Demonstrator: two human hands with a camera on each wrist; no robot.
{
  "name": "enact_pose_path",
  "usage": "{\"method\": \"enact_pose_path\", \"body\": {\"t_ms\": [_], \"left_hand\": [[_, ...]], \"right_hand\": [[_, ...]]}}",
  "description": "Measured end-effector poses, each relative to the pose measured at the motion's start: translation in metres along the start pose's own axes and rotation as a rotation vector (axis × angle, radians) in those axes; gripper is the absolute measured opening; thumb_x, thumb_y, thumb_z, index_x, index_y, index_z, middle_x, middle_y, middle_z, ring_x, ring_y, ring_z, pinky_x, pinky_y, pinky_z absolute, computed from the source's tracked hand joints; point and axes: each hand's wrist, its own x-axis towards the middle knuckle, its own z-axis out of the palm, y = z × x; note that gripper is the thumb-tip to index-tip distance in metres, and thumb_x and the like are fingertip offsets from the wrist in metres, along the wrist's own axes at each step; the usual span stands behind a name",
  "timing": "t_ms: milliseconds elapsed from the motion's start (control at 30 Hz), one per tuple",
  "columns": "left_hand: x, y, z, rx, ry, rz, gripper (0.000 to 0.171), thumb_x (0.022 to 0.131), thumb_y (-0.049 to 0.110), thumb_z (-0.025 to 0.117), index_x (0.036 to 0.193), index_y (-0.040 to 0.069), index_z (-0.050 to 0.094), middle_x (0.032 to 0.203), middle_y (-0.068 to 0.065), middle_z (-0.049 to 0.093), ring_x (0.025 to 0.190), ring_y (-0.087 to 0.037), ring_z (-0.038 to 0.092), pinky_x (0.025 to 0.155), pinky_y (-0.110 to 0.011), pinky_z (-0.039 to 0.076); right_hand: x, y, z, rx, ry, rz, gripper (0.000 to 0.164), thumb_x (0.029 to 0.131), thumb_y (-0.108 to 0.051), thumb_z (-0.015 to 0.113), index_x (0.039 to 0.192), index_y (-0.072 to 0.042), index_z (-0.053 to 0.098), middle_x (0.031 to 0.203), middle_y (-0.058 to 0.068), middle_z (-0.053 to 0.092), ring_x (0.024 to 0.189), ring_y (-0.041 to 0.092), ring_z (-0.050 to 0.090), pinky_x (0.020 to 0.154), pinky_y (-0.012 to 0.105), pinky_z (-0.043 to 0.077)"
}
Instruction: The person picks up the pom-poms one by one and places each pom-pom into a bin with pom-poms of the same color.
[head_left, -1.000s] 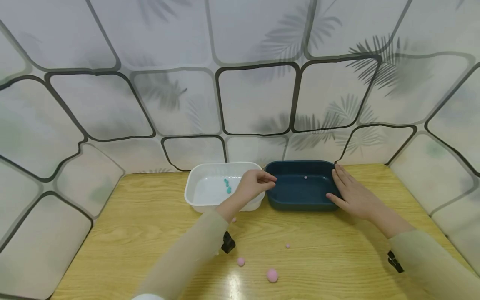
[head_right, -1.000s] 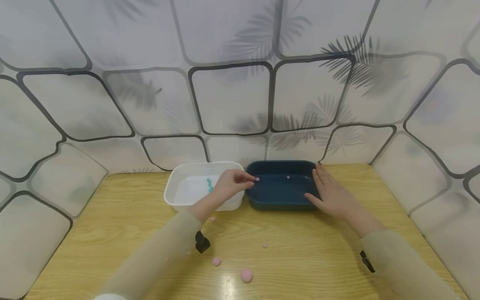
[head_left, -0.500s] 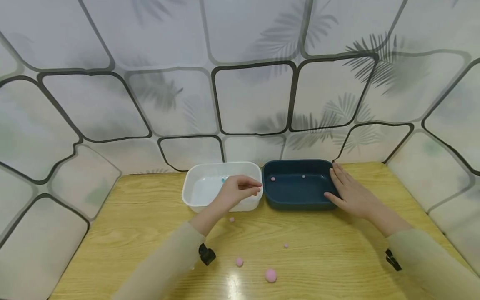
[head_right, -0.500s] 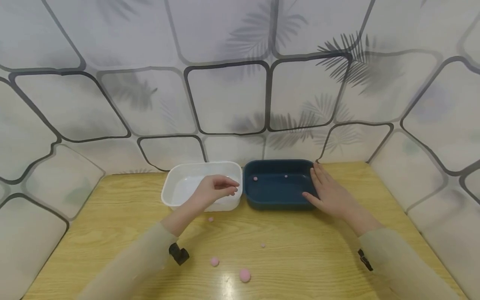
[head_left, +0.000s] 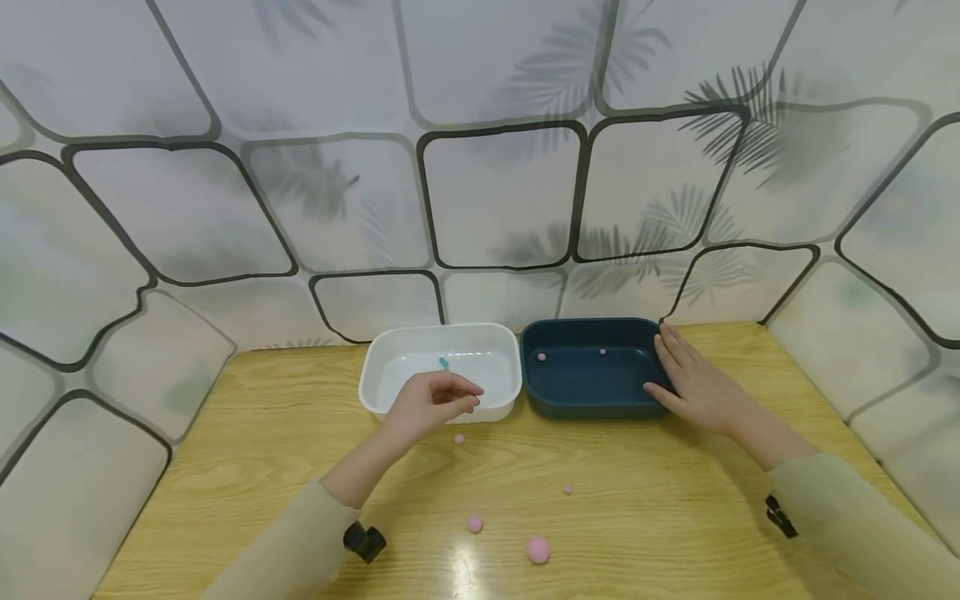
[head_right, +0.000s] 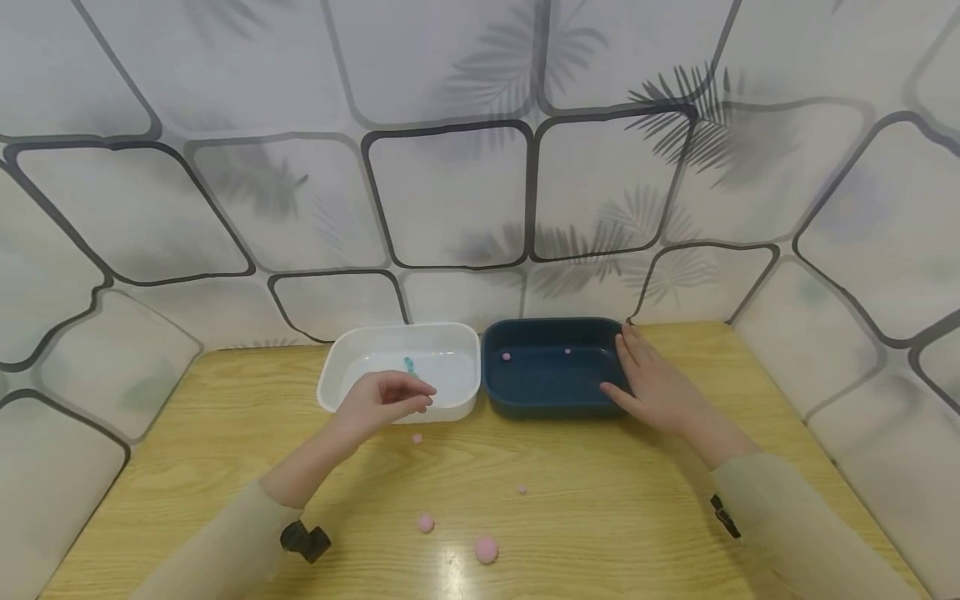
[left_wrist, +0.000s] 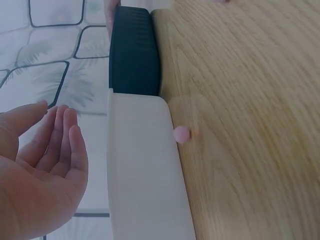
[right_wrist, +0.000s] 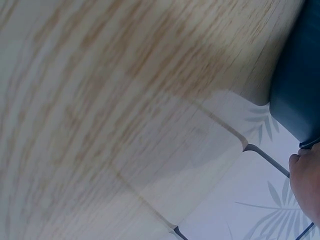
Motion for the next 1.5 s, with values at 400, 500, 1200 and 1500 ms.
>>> {"method": "enact_pose_path", "body": {"t_ms": [400, 500, 1200, 1500], "left_hand": [[-0.035, -0.016, -0.018, -0.027, 0.043, -0.017, 0.019, 0.099, 0.006, 0.073, 0.113, -0.006, 0.077, 0.111, -0.023, 0.078, 0.09, -0.008, 0.074, 0.079, -0.017, 0.059], [-0.042, -0.021, -0.018, -0.042, 0.048, -0.037, 0.019, 0.1, 0.005, 0.073, 0.114, -0.007, 0.077, 0.114, -0.024, 0.078, 0.091, -0.003, 0.073, 0.08, -0.017, 0.059], [-0.047, -0.058, -0.001, 0.001, 0.144, -0.039, 0.019, 0.095, -0.001, 0.076, 0.111, -0.012, 0.076, 0.112, -0.028, 0.078, 0.087, 0.002, 0.072, 0.08, -0.014, 0.059], [-0.043, -0.066, 0.01, 0.036, 0.119, -0.005, 0.019, 0.094, -0.004, 0.075, 0.11, -0.013, 0.076, 0.111, -0.029, 0.078, 0.094, -0.029, 0.08, 0.082, -0.019, 0.063]], "right_hand": [[0.001, 0.001, 0.001, -0.005, 0.001, -0.003, 0.092, 0.11, -0.05, 0.052, 0.164, 0.014, 0.013, 0.174, 0.034, 0.002, 0.163, 0.051, 0.004, 0.129, 0.067, 0.02], [0.0, 0.001, 0.001, -0.007, 0.003, -0.003, 0.092, 0.11, -0.05, 0.052, 0.164, 0.014, 0.013, 0.174, 0.035, 0.002, 0.163, 0.051, 0.004, 0.129, 0.067, 0.02], [0.0, 0.0, 0.0, -0.018, 0.004, -0.003, 0.092, 0.11, -0.05, 0.052, 0.164, 0.015, 0.014, 0.174, 0.036, 0.004, 0.163, 0.051, 0.006, 0.129, 0.067, 0.021], [0.0, -0.001, 0.0, -0.005, 0.003, -0.002, 0.092, 0.11, -0.05, 0.052, 0.164, 0.015, 0.014, 0.174, 0.035, 0.003, 0.163, 0.051, 0.005, 0.129, 0.067, 0.02]]}}
